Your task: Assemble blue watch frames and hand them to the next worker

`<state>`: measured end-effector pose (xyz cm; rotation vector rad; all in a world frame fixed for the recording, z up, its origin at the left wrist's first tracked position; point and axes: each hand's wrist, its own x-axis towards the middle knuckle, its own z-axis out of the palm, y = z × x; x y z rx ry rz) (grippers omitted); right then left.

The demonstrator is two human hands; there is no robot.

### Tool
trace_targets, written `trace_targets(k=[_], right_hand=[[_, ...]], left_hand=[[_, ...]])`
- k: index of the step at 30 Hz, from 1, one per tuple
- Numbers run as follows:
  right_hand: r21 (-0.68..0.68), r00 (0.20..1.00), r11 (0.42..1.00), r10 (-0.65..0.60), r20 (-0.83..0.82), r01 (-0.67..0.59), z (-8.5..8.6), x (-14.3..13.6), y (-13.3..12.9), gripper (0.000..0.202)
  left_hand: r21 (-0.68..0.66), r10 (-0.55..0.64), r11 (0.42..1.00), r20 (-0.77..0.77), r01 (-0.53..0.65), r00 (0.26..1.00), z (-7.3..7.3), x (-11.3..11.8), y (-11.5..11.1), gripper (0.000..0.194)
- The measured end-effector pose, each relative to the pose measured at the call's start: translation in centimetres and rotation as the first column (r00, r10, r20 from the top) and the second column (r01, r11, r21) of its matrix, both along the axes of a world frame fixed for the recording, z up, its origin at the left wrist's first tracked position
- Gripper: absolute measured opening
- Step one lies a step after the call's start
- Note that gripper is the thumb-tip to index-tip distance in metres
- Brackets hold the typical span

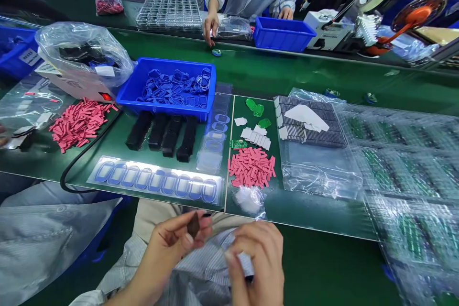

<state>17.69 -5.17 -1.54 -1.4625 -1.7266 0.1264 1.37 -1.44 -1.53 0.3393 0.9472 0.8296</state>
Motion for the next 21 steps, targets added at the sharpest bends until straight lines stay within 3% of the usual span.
trace_targets(k=[3,8,11,13,15,17,21], right_hand=[[-0.17,0.991,0.976,-0.136,-0.003,0.133,-2.1,1.8,0.6,0.01],[0.013,0.941,0.951,-0.306,0.147,0.308,-5.3,3.5,2.0,0.008],[0.145,0.923,0.973,-0.22,0.315,0.182,-5.8,3.7,1.6,0.021],[0.13,0.856,0.991,-0.099,0.507,0.037,-5.9,3.9,1.2,0.033],[0.07,0.796,0.997,-0.027,0.605,-0.019,-5.7,4.0,1.0,0.038],[0.035,0.827,0.999,0.005,0.562,-0.03,-5.2,3.8,0.9,0.042],[-0.009,0.97,0.994,0.105,0.22,-0.105,-3.0,1.8,0.8,0.057]], left_hand=[[-0.031,0.053,0.998,-0.123,-0.058,0.991,-0.1,-0.3,0.6,0.042],[-0.04,0.026,0.999,-0.109,-0.03,0.994,0.2,-0.6,0.9,0.044],[-0.052,0.045,0.997,-0.088,-0.05,0.995,0.2,-0.6,0.7,0.042],[-0.051,0.041,0.998,-0.092,-0.046,0.995,0.1,-0.7,0.7,0.042],[-0.041,0.03,0.999,-0.092,-0.034,0.995,0.0,-0.8,0.7,0.042],[-0.025,0.009,1.0,-0.097,-0.011,0.995,-0.1,-0.9,0.7,0.043],[0.016,-0.043,0.999,-0.114,0.046,0.993,-0.4,-0.8,0.7,0.044]])
